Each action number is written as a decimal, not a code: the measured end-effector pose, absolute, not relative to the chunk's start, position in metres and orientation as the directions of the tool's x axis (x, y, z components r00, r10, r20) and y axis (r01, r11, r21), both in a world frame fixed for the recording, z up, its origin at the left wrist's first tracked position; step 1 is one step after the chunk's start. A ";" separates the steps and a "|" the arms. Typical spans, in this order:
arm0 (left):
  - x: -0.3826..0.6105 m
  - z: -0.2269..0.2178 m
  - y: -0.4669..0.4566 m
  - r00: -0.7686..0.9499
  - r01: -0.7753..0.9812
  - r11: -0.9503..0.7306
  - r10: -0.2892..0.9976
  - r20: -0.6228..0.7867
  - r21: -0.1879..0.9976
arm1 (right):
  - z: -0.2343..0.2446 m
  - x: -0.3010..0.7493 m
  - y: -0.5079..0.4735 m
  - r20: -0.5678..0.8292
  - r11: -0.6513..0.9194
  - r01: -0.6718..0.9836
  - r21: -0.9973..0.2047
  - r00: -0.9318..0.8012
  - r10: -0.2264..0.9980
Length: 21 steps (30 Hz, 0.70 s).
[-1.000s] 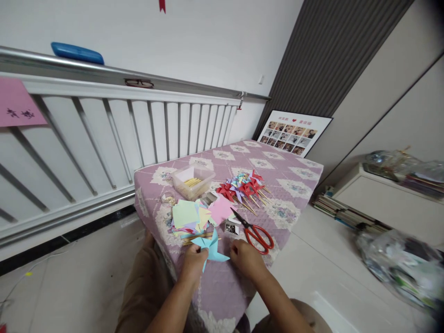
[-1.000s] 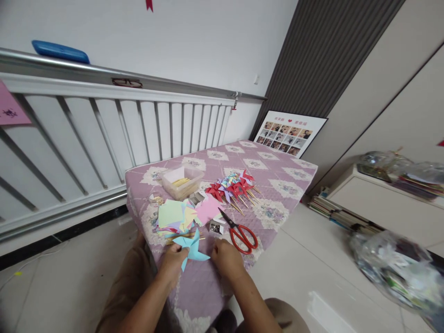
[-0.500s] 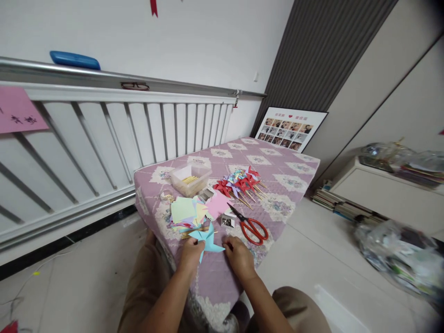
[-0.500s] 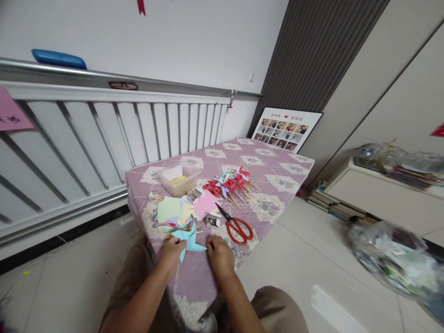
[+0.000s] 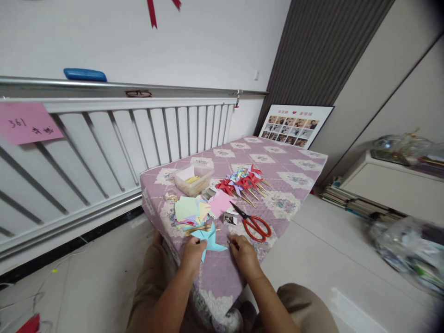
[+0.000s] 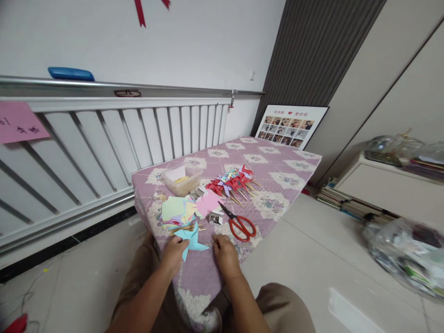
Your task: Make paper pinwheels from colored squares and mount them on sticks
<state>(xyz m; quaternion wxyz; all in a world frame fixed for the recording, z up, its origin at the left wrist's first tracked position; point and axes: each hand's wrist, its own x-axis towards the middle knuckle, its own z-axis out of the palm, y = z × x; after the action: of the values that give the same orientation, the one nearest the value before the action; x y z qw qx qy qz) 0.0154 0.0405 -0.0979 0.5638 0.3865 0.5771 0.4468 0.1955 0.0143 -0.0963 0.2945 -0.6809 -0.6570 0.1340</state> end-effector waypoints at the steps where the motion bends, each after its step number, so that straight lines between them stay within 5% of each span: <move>1: 0.015 -0.099 0.040 -0.060 -0.066 0.297 0.952 -0.301 0.953 | -0.096 0.196 0.014 0.208 0.039 0.813 -0.581 0.102 0.973; 13: 0.016 -0.106 0.041 -0.070 -0.059 0.301 0.950 -0.305 0.952 | -0.091 0.187 0.014 0.236 0.030 0.752 -0.658 0.168 0.957; 21: 0.016 -0.103 0.040 -0.052 -0.130 0.299 0.950 -0.307 0.946 | -0.094 0.198 0.006 0.149 -0.056 0.454 -0.889 0.404 0.903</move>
<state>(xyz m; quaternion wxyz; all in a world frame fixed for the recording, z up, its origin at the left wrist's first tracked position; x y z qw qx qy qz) 0.0165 0.0396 -0.1035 0.5819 0.3680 0.5574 0.4640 0.1984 0.0057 -0.0938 0.4782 -0.6879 -0.4931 0.2344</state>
